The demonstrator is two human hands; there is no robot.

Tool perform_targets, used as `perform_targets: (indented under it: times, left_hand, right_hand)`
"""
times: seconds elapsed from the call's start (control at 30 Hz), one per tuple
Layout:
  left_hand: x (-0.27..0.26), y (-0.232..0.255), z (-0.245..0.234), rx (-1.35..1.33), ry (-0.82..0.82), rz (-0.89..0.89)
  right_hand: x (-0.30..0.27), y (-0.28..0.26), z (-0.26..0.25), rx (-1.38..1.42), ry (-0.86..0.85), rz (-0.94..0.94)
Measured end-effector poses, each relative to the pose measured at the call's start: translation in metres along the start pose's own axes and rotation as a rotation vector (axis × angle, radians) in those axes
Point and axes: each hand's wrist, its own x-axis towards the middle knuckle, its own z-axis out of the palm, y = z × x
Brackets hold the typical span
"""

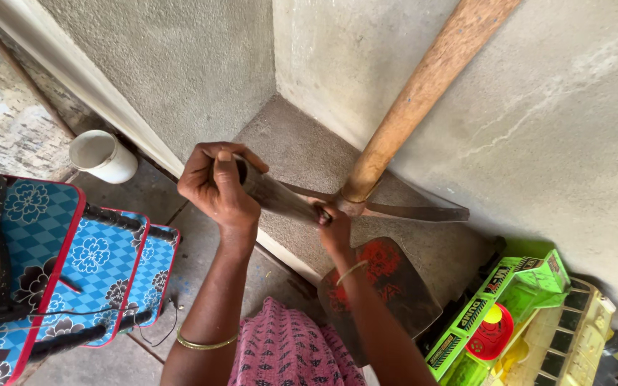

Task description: The person assembles various hand tools by fitting a wooden handle into the metal head of a pickaxe and then handles a metal pipe and a spade head.

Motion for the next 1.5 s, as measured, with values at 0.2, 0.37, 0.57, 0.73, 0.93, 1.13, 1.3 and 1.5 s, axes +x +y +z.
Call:
perform_targets:
  times: [0.2, 0.37, 0.57, 0.73, 0.93, 1.13, 1.3, 1.5]
  left_hand:
    - [-0.017, -0.009, 0.035, -0.054, -0.011, -0.01]
    - [-0.024, -0.005, 0.063, -0.033, -0.036, -0.064]
    - [-0.032, -0.001, 0.074, -0.012, -0.141, -0.029]
    - [-0.043, 0.001, 0.078, 0.15, -0.244, 0.053]
    - [-0.053, 0.008, 0.099, 0.175, -0.213, -0.014]
    - [-0.057, 0.015, 0.112, 0.238, -0.22, 0.058]
    - [-0.053, 0.005, 0.115, 0.351, -0.358, 0.151]
    - [-0.054, 0.0, 0.117, 0.264, -0.347, 0.126]
  right_hand:
    - [0.006, 0.026, 0.01, -0.05, 0.26, -0.311]
    - [-0.071, -0.063, -0.034, 0.393, 0.285, -0.151]
    - [-0.081, -0.077, -0.041, 0.566, 0.373, -0.25]
    - [-0.095, -0.102, -0.07, 0.544, 0.405, -0.145]
    - [-0.137, -0.156, -0.106, 0.629, 0.539, -0.534]
    - [-0.108, -0.123, -0.091, 0.623, 0.458, -0.372]
    - [-0.131, -0.143, -0.12, 0.557, 0.568, -0.511]
    - [-0.102, -0.119, -0.098, 0.5, 0.629, -0.583]
